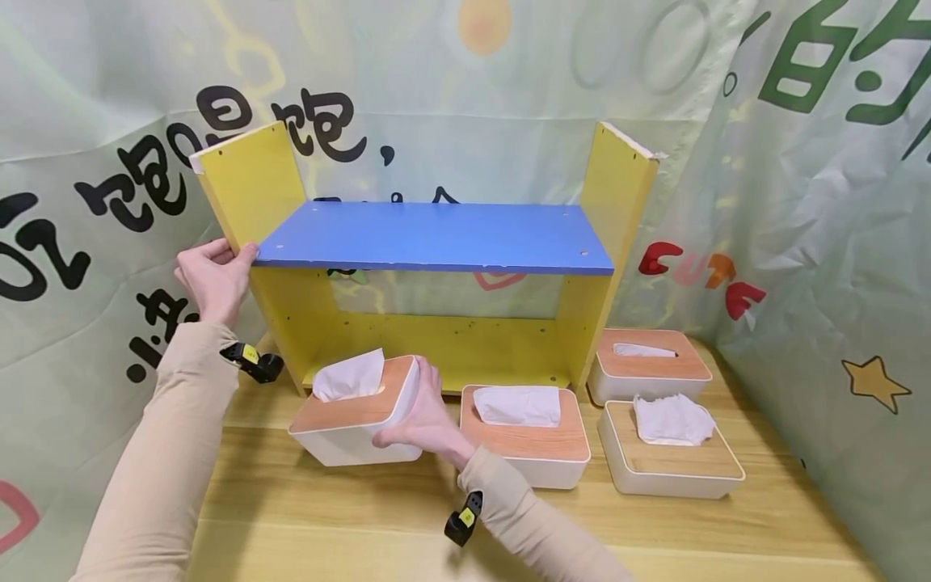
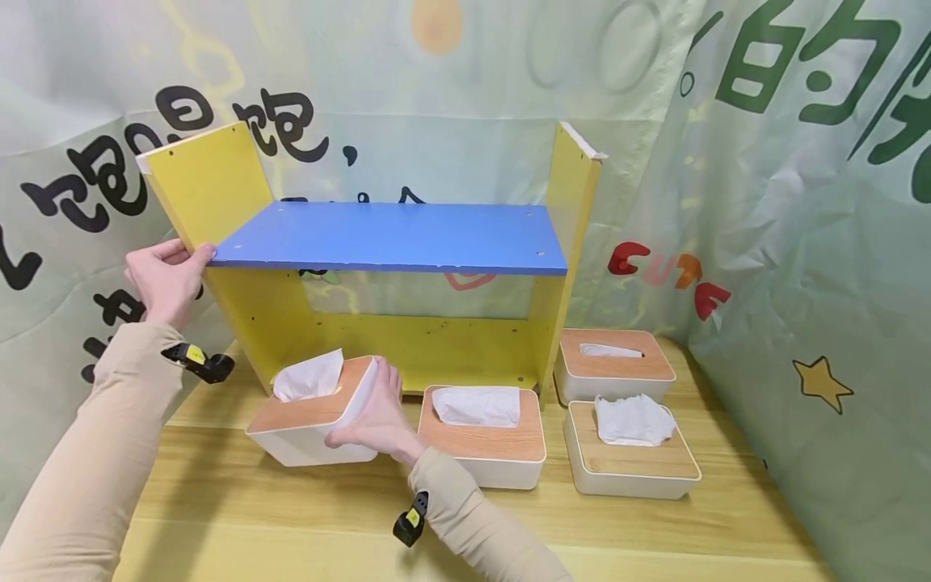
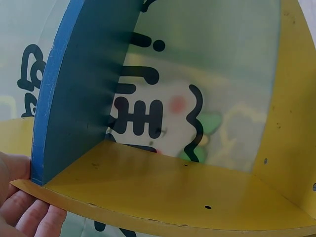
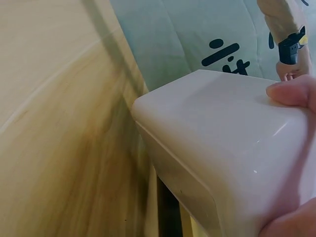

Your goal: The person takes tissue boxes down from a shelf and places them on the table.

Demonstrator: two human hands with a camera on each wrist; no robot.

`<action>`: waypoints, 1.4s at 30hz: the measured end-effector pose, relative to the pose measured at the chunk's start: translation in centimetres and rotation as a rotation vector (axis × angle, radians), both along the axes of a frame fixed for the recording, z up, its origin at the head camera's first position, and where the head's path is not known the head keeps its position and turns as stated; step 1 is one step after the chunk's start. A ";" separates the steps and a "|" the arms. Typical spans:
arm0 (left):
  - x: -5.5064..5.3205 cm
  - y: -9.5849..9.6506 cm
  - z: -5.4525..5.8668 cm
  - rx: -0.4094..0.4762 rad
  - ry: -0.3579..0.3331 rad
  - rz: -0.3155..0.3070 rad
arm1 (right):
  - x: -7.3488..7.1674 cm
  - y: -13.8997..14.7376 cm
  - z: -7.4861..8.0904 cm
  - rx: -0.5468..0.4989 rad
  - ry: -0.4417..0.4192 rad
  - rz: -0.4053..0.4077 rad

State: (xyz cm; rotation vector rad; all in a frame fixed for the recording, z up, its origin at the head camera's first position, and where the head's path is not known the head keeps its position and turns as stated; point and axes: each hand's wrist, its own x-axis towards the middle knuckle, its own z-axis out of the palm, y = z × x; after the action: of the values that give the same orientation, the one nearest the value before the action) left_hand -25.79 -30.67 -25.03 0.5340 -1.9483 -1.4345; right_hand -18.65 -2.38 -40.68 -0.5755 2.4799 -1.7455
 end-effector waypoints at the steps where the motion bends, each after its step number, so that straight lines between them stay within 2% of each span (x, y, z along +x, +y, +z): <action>1: 0.0 0.0 0.0 0.001 0.001 -0.001 | 0.0 0.0 -0.1 0.000 0.002 0.000; 11: -0.1 0.1 0.0 -0.002 -0.003 -0.005 | 0.0 -0.3 -1.0 0.011 -0.012 -0.017; 19: 0.0 0.1 0.1 0.011 -0.005 -0.013 | -0.2 -0.5 -1.1 0.019 0.004 0.018; 22: -0.1 0.0 0.1 0.027 0.008 -0.014 | -0.3 -0.4 -1.1 0.021 -0.020 0.030; 28: 0.0 0.0 0.2 -0.006 0.001 -0.006 | -0.2 0.0 -1.5 0.043 -0.087 0.055; 36: -0.1 0.0 0.3 -0.025 -0.019 0.006 | 0.4 -0.1 -1.7 0.075 -0.175 0.030; 42: -0.2 -0.1 0.3 -0.031 -0.022 0.017 | 0.9 -0.1 -2.0 0.066 -0.203 0.027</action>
State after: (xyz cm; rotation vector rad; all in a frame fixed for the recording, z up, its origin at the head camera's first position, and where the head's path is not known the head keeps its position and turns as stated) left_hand -25.96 -30.76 -24.74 0.5530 -1.9756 -1.3912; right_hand -17.78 -2.50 -42.63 -0.4025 2.3693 -1.6175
